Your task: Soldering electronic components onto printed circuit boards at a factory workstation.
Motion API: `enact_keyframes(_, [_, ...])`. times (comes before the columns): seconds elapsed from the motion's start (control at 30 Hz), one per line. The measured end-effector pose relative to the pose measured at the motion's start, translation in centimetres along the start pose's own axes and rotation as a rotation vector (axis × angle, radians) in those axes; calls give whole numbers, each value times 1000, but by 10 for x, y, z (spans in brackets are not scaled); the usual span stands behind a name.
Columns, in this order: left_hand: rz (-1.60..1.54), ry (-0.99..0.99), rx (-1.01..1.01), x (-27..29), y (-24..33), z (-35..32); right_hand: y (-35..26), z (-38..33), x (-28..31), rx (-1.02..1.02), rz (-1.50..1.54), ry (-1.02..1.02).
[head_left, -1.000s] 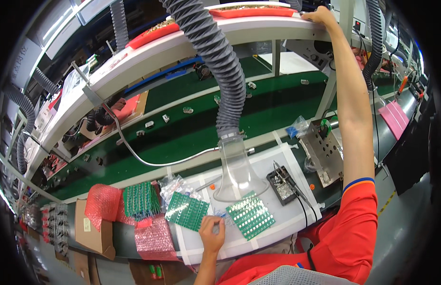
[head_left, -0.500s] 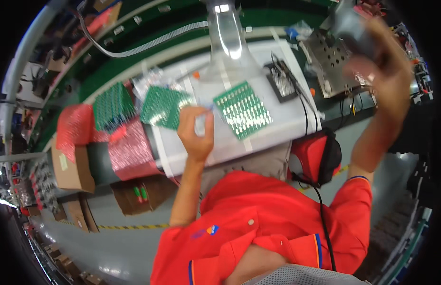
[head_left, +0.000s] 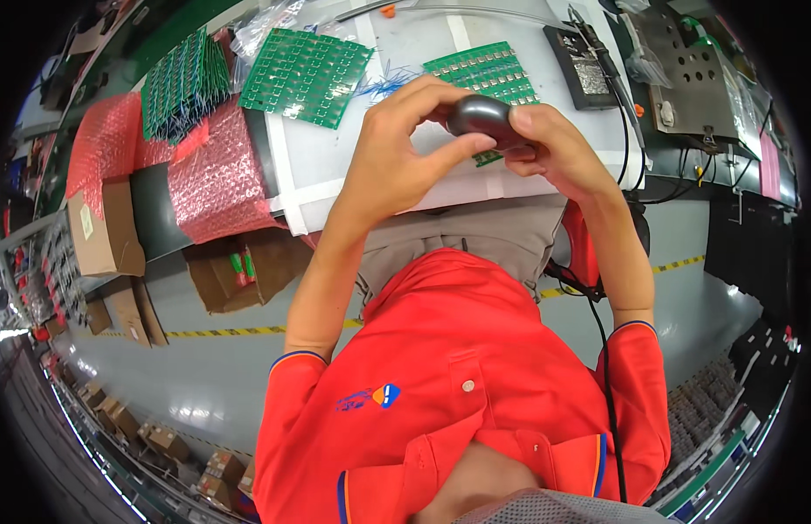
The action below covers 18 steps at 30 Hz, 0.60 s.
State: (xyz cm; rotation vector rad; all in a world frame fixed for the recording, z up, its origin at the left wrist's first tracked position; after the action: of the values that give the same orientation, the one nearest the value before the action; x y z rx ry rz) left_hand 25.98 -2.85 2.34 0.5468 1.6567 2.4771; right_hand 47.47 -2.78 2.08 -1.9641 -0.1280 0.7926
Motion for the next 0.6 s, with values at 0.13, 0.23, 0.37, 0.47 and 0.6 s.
enact_keyframes(0.13, [-157, 74, 243, 0, -18, 3, -3, 17, -4, 459, -838, 231])
enact_keyframes(0.23, [-158, 78, 199, -2, -21, 6, -3, 27, 7, 254, -548, 234])
enact_keyframes(0.37, [-210, 97, 255, -1, -24, 5, -7, 31, 24, 48, -356, 307])
enact_keyframes(0.47, [-194, 116, 296, 5, -27, 6, -20, 25, 31, 121, -645, 420])
enact_keyframes(0.6, [-169, 120, 329, 7, -32, 5, -27, 10, 29, 149, -456, 299])
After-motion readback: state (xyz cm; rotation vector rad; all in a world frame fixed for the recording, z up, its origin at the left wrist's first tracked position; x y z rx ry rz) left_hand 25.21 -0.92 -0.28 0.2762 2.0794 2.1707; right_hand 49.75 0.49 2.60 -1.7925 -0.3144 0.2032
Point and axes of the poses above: each hand's wrist, its own z-axis towards the middle knuckle, its own x-axis out of the back of the hand, y = z × x, the point moved 2 cm from there along z, towards the middle knuckle, and after that the axes turned 5 degrees about z, right-handed, at the moved point
